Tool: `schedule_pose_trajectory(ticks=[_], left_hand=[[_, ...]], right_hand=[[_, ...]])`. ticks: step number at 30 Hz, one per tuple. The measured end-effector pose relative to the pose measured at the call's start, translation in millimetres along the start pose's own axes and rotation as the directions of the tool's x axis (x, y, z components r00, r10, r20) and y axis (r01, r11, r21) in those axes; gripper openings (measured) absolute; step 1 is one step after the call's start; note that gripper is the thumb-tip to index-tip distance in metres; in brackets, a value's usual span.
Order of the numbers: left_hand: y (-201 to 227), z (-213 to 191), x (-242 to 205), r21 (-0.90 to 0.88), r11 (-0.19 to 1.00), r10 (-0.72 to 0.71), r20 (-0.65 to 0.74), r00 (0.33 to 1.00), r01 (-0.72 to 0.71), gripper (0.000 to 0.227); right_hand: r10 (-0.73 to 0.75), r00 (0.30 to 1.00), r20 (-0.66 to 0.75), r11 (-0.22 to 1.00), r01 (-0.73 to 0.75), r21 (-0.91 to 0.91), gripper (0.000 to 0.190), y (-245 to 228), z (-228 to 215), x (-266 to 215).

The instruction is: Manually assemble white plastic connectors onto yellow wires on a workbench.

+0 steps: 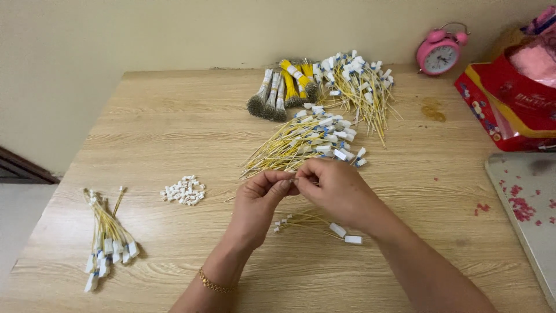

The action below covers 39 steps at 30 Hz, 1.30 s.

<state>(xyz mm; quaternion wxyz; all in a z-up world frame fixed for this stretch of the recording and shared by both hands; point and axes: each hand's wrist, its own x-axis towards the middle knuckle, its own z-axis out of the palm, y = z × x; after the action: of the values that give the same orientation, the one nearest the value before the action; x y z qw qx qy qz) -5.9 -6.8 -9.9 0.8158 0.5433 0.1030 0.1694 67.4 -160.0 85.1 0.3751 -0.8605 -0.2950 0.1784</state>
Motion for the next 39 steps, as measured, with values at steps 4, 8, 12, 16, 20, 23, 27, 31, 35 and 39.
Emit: schedule_pose_trajectory(ticks=[4,8,12,16,20,23,27,31,35,39], left_hand=[[26.3,2.5,-10.5,0.139,0.990,-0.014,0.049,0.999,0.007,0.017],[50.6,7.8,-27.5,0.686,0.704,-0.205,-0.048,0.978,0.181,0.019],[60.2,7.2,-35.6,0.841,0.487,-0.315,-0.084,0.945,0.237,0.021],[53.8,0.9,-37.1,0.863,0.499,-0.151,0.004,0.989,0.073,0.022],[54.2,3.8,-35.8,0.841,0.539,-0.152,0.046,0.987,0.044,0.020],[56.9,6.8,-36.4,0.850,0.514,0.011,0.127,0.992,-0.115,0.021],[71.8,21.4,-38.4,0.821,0.146,0.538,0.402,0.741,-0.552,0.030],[85.5,49.2,-33.3,0.837,-0.036,0.566,0.468,0.679,-0.547,0.042],[90.2,57.0,-26.6,0.803,0.077,0.505,0.480,0.718,-0.591,0.027],[92.8,39.3,-25.4,0.721,0.461,0.371,0.373,0.850,-0.517,0.004]], right_hand=[[0.033,0.997,0.066,0.999,-0.033,-0.001,0.024,3.3,-36.1,3.4],[0.271,0.928,-0.256,0.909,-0.334,-0.250,0.018,55.6,-70.2,26.9],[0.322,0.935,-0.148,0.822,-0.353,-0.447,0.027,97.2,-65.4,48.7],[0.310,0.947,-0.090,0.812,-0.312,-0.492,0.039,108.7,-55.5,52.0],[0.250,0.964,-0.087,0.770,-0.253,-0.585,0.028,125.8,-54.0,52.9],[0.295,0.951,-0.094,0.837,-0.305,-0.455,0.023,101.3,-67.7,35.2],[0.151,0.969,-0.197,0.900,-0.217,-0.378,0.026,54.4,-86.8,-0.9],[-0.214,0.959,-0.184,0.887,0.113,-0.448,0.019,15.0,-79.4,-24.8],[-0.519,0.843,-0.141,0.800,0.421,-0.428,0.019,-18.5,-58.7,-47.7],[-0.509,0.856,-0.093,0.806,0.436,-0.400,0.015,-5.1,-58.2,-39.1]])
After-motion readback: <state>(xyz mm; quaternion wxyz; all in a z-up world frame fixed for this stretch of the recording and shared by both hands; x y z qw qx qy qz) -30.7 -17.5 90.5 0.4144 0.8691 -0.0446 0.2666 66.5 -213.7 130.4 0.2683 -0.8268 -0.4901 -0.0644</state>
